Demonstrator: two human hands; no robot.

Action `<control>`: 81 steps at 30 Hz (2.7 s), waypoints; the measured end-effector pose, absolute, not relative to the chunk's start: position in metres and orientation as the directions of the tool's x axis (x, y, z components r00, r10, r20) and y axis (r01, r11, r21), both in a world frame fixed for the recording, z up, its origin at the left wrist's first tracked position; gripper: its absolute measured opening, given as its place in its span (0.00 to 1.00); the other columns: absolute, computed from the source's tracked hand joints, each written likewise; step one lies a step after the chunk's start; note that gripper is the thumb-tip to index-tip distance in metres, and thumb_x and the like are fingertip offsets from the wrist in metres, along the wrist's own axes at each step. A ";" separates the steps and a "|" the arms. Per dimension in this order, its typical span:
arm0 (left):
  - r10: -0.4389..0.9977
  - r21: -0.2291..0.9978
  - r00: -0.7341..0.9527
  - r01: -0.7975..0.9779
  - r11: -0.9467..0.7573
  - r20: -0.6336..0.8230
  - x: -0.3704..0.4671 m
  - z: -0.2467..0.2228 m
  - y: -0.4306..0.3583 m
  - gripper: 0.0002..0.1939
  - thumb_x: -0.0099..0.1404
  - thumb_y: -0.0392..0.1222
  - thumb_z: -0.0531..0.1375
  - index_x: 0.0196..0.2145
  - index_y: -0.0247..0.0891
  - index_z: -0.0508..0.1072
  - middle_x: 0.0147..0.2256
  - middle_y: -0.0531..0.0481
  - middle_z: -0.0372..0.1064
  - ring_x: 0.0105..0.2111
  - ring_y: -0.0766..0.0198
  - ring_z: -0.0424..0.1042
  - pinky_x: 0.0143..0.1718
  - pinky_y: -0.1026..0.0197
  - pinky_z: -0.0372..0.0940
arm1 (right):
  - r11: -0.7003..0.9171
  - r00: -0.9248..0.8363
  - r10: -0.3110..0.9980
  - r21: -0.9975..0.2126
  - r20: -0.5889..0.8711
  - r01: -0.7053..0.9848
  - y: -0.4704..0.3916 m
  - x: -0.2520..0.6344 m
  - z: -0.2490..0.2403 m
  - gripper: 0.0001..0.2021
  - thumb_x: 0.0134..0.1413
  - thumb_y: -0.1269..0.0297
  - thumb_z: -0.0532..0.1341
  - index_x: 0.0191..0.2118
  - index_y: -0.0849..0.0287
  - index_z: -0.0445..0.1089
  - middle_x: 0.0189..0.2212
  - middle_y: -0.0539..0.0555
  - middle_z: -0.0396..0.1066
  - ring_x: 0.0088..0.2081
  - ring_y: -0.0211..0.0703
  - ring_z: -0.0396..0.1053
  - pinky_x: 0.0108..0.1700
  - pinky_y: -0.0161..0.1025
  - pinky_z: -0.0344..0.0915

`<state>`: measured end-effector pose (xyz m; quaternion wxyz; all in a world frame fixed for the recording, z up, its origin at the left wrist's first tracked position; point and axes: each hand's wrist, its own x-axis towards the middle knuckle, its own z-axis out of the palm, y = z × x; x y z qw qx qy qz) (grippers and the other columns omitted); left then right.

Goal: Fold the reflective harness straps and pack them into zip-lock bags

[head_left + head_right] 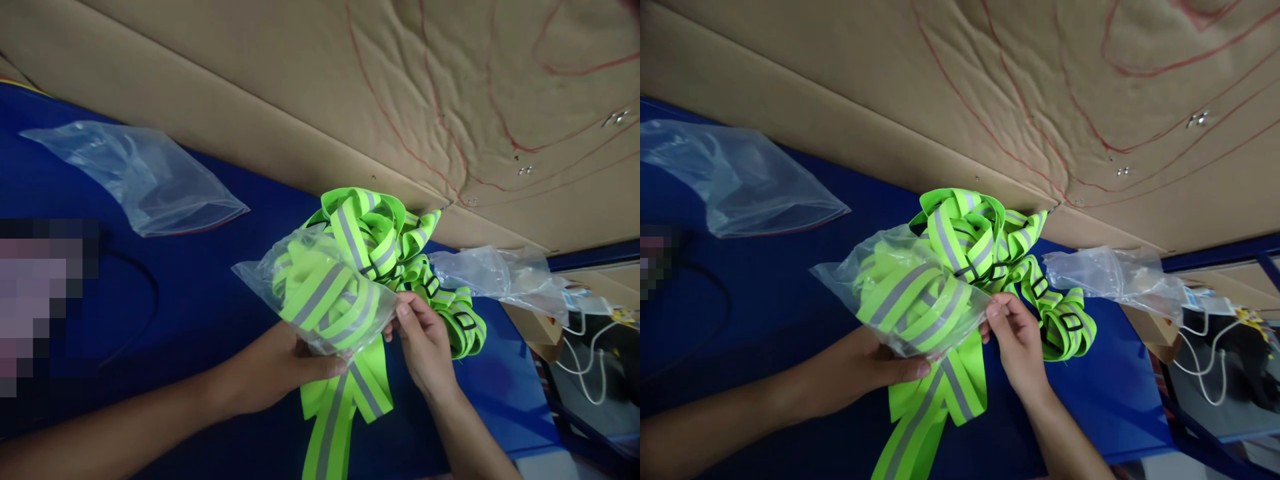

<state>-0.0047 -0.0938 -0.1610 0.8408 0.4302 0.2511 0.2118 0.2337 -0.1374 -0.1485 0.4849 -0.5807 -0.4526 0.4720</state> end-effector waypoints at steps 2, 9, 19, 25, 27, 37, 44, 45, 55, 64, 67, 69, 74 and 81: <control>0.571 0.832 0.789 -0.148 0.535 -0.226 -0.005 -0.161 -0.093 0.20 0.66 0.47 0.69 0.55 0.44 0.76 0.50 0.50 0.78 0.55 0.55 0.73 0.58 0.53 0.65 | -0.118 0.101 0.989 -0.987 -0.106 0.114 -0.138 0.233 -0.148 0.12 0.66 0.55 0.66 0.35 0.57 0.72 0.24 0.46 0.68 0.26 0.31 0.65 0.30 0.29 0.63; 0.557 0.827 0.786 -0.107 0.552 -0.270 -0.004 -0.155 -0.096 0.25 0.68 0.49 0.67 0.60 0.44 0.73 0.55 0.47 0.76 0.58 0.52 0.72 0.63 0.50 0.63 | -0.077 0.182 0.982 -0.985 -0.048 0.155 -0.141 0.227 -0.149 0.11 0.65 0.58 0.67 0.34 0.57 0.70 0.24 0.45 0.64 0.25 0.31 0.60 0.28 0.29 0.58; 0.568 0.810 0.788 -0.160 0.564 -0.239 -0.002 -0.157 -0.095 0.19 0.69 0.48 0.67 0.56 0.46 0.77 0.57 0.47 0.76 0.57 0.54 0.73 0.65 0.49 0.62 | -0.045 0.111 0.993 -0.984 -0.026 0.172 -0.140 0.224 -0.142 0.11 0.67 0.57 0.65 0.34 0.57 0.72 0.24 0.47 0.67 0.25 0.32 0.64 0.29 0.29 0.62; 0.567 0.787 0.780 -0.164 0.594 -0.265 -0.001 -0.158 -0.102 0.28 0.67 0.50 0.69 0.61 0.44 0.73 0.57 0.42 0.75 0.60 0.48 0.71 0.64 0.46 0.63 | -0.064 0.061 0.997 -0.990 -0.057 0.123 -0.142 0.222 -0.142 0.12 0.64 0.60 0.67 0.30 0.59 0.70 0.23 0.46 0.63 0.23 0.30 0.58 0.26 0.29 0.58; 0.565 0.784 0.786 -0.177 0.594 -0.250 -0.001 -0.156 -0.102 0.27 0.67 0.50 0.69 0.62 0.44 0.73 0.59 0.43 0.74 0.60 0.49 0.71 0.65 0.46 0.61 | -0.127 0.066 0.990 -0.992 -0.125 0.022 -0.143 0.222 -0.146 0.12 0.63 0.58 0.68 0.32 0.59 0.70 0.23 0.46 0.63 0.22 0.30 0.59 0.24 0.29 0.59; 0.586 0.805 0.787 -0.216 0.553 -0.191 0.000 -0.153 -0.096 0.20 0.67 0.50 0.68 0.54 0.41 0.78 0.51 0.45 0.79 0.52 0.52 0.76 0.61 0.48 0.64 | -0.231 -0.155 0.961 -0.973 -0.228 -0.003 -0.142 0.222 -0.150 0.13 0.65 0.54 0.66 0.37 0.59 0.73 0.18 0.43 0.60 0.16 0.28 0.57 0.18 0.26 0.59; 0.596 0.781 0.788 -0.271 0.562 -0.155 0.001 -0.153 -0.098 0.20 0.67 0.49 0.69 0.53 0.40 0.77 0.49 0.44 0.79 0.51 0.53 0.75 0.58 0.51 0.65 | -0.188 -0.080 0.978 -0.980 -0.193 0.067 -0.148 0.216 -0.153 0.12 0.63 0.56 0.67 0.36 0.60 0.75 0.21 0.45 0.63 0.19 0.29 0.61 0.20 0.27 0.64; 0.587 0.781 0.797 -0.275 0.561 -0.141 0.001 -0.154 -0.098 0.19 0.67 0.49 0.69 0.52 0.39 0.78 0.48 0.44 0.79 0.51 0.53 0.75 0.57 0.52 0.65 | -0.186 -0.076 0.979 -0.980 -0.190 0.066 -0.149 0.216 -0.153 0.12 0.63 0.56 0.67 0.35 0.60 0.74 0.21 0.46 0.63 0.19 0.30 0.61 0.21 0.28 0.64; 0.582 0.778 0.802 -0.279 0.563 -0.134 0.001 -0.169 -0.101 0.18 0.66 0.50 0.69 0.47 0.37 0.77 0.43 0.46 0.75 0.46 0.58 0.73 0.52 0.56 0.64 | -0.126 0.089 0.989 -0.990 -0.120 0.066 -0.154 0.212 -0.164 0.13 0.65 0.53 0.65 0.35 0.58 0.73 0.18 0.45 0.61 0.17 0.32 0.60 0.21 0.29 0.62; 0.623 0.784 0.760 -0.268 0.560 -0.186 0.000 -0.170 -0.107 0.20 0.64 0.54 0.71 0.40 0.35 0.74 0.34 0.51 0.69 0.35 0.67 0.67 0.39 0.64 0.63 | -0.094 -0.113 0.988 -0.988 -0.108 0.122 -0.155 0.215 -0.158 0.12 0.63 0.53 0.66 0.39 0.58 0.75 0.26 0.51 0.70 0.21 0.33 0.62 0.21 0.29 0.63; 0.616 0.776 0.749 -0.230 0.588 -0.244 -0.001 -0.170 -0.111 0.25 0.60 0.61 0.71 0.34 0.34 0.72 0.29 0.53 0.64 0.30 0.69 0.62 0.31 0.66 0.59 | -0.048 -0.190 0.977 -0.972 -0.094 0.230 -0.161 0.213 -0.164 0.10 0.63 0.56 0.66 0.38 0.58 0.75 0.28 0.53 0.73 0.27 0.36 0.67 0.25 0.29 0.65; 0.618 0.790 0.742 -0.205 0.577 -0.259 -0.001 -0.169 -0.112 0.27 0.61 0.63 0.70 0.35 0.34 0.71 0.29 0.53 0.64 0.30 0.69 0.62 0.31 0.66 0.60 | -0.041 -0.199 0.976 -0.967 -0.093 0.250 -0.165 0.212 -0.172 0.10 0.64 0.56 0.64 0.40 0.58 0.75 0.29 0.54 0.73 0.27 0.37 0.68 0.26 0.29 0.65; 0.611 0.846 0.781 -0.235 0.479 -0.129 0.002 -0.167 -0.108 0.21 0.67 0.59 0.66 0.39 0.36 0.72 0.30 0.54 0.62 0.30 0.70 0.61 0.32 0.66 0.58 | -0.071 -0.158 0.982 -0.977 -0.103 0.200 -0.167 0.211 -0.182 0.13 0.64 0.53 0.64 0.40 0.59 0.75 0.27 0.52 0.70 0.23 0.35 0.63 0.22 0.29 0.62; 0.557 0.833 0.810 -0.172 0.526 -0.184 0.001 -0.171 -0.105 0.22 0.64 0.59 0.68 0.34 0.35 0.73 0.31 0.52 0.64 0.34 0.66 0.63 0.39 0.63 0.58 | -0.189 -0.021 0.981 -0.979 -0.191 0.076 -0.164 0.210 -0.169 0.14 0.64 0.52 0.66 0.36 0.58 0.74 0.25 0.49 0.66 0.21 0.31 0.59 0.22 0.28 0.62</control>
